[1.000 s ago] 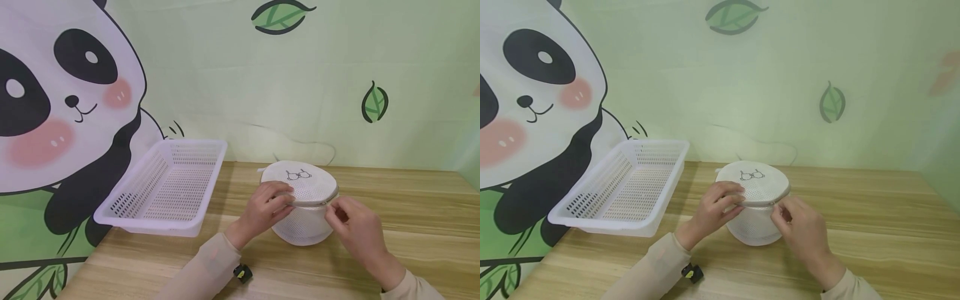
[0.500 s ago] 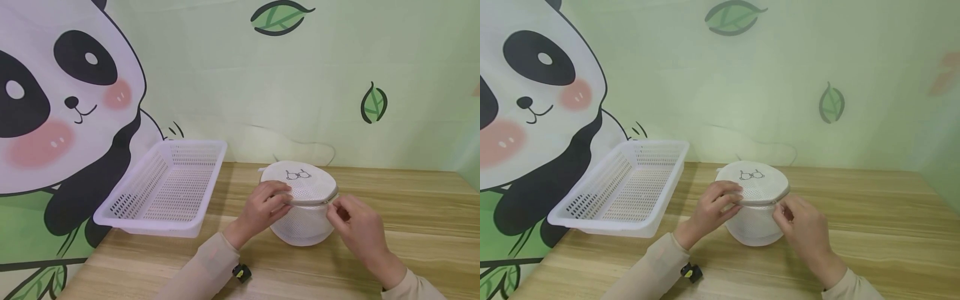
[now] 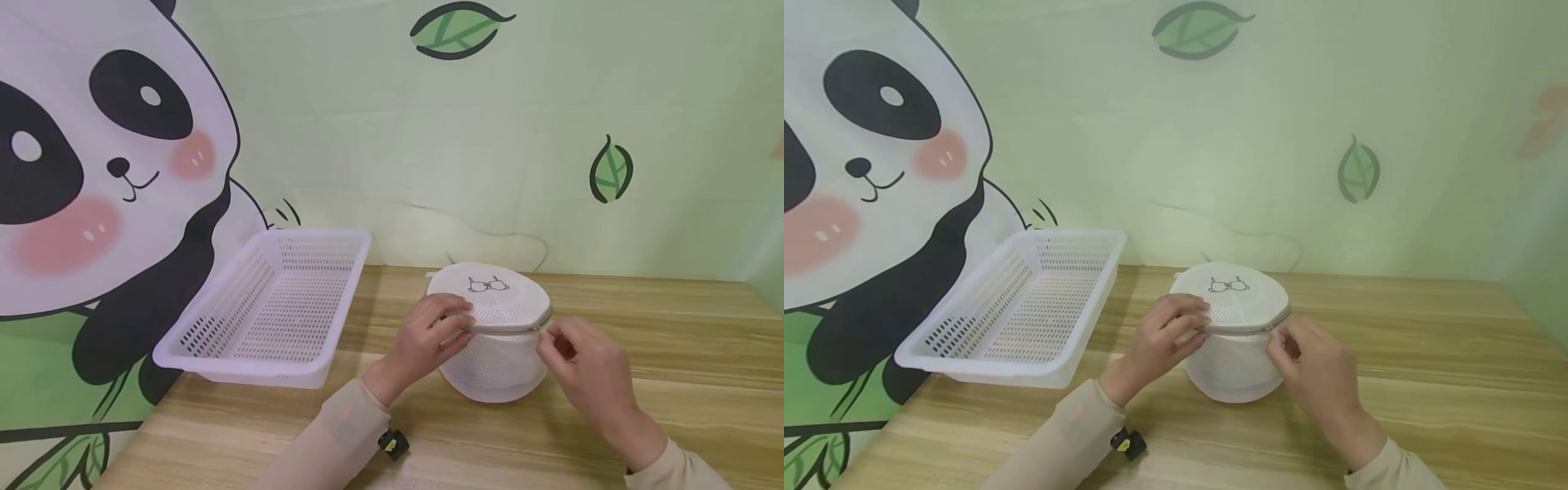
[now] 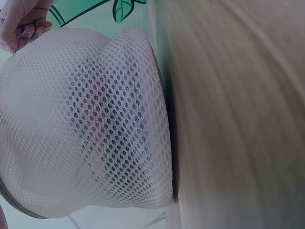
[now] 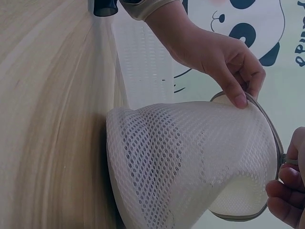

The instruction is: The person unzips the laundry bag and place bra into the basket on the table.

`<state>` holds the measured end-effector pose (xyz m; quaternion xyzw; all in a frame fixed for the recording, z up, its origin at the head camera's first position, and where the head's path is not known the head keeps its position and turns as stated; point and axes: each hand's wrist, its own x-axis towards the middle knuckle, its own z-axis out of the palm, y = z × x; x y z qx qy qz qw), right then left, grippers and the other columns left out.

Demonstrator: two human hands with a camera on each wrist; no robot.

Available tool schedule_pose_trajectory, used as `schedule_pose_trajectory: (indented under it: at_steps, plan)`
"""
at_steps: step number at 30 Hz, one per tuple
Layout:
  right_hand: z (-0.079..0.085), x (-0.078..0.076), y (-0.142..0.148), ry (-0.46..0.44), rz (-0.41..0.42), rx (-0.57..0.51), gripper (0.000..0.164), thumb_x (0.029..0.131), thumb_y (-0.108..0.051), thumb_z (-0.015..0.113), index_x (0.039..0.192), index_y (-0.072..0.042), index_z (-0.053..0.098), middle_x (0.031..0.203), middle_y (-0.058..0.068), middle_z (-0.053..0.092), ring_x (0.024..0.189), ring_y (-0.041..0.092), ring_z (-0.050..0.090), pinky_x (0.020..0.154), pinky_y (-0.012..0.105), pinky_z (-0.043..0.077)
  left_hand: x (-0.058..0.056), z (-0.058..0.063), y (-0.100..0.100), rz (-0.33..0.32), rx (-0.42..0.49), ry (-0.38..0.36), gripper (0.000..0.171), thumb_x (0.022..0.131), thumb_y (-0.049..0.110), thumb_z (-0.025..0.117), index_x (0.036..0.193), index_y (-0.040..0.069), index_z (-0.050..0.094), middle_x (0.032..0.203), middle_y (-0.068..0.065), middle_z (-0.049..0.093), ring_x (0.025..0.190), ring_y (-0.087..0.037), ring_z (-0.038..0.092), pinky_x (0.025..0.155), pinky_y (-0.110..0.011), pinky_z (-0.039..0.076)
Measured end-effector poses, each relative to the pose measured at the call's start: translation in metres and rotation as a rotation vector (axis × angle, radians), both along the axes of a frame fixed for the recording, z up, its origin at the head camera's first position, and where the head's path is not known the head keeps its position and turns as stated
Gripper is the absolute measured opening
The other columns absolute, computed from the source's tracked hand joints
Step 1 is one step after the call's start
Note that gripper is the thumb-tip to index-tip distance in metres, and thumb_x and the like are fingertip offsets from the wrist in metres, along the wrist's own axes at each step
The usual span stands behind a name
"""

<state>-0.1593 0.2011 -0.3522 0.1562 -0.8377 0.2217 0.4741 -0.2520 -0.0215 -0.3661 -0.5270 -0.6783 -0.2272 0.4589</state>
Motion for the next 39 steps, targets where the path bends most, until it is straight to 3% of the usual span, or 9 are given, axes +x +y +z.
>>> schedule_pose_trajectory:
  at_steps: [27, 39]
  plan:
    - [-0.002, 0.000, -0.003, 0.015, 0.035, -0.004, 0.011, 0.071, -0.003, 0.061, 0.065, -0.011, 0.058, 0.059, -0.005, 0.054, 0.054, 0.000, 0.048, 0.049, 0.010, 0.041, -0.008, -0.002, -0.004, 0.020, 0.024, -0.016, 0.021, 0.077, 0.010, 0.076, 0.094, 0.006, 0.065, 0.105, -0.009, 0.066, 0.100, -0.021, 0.063, 0.094, -0.027, 0.051]
    - [-0.003, 0.003, -0.009, -0.027, 0.069, 0.003, 0.013, 0.072, 0.000, 0.065, 0.065, -0.009, 0.058, 0.061, -0.003, 0.057, 0.056, 0.000, 0.050, 0.051, 0.007, 0.044, -0.012, -0.003, -0.005, 0.035, 0.003, -0.057, 0.023, 0.076, 0.010, 0.075, 0.097, 0.005, 0.065, 0.108, -0.011, 0.064, 0.101, -0.022, 0.062, 0.096, -0.027, 0.051]
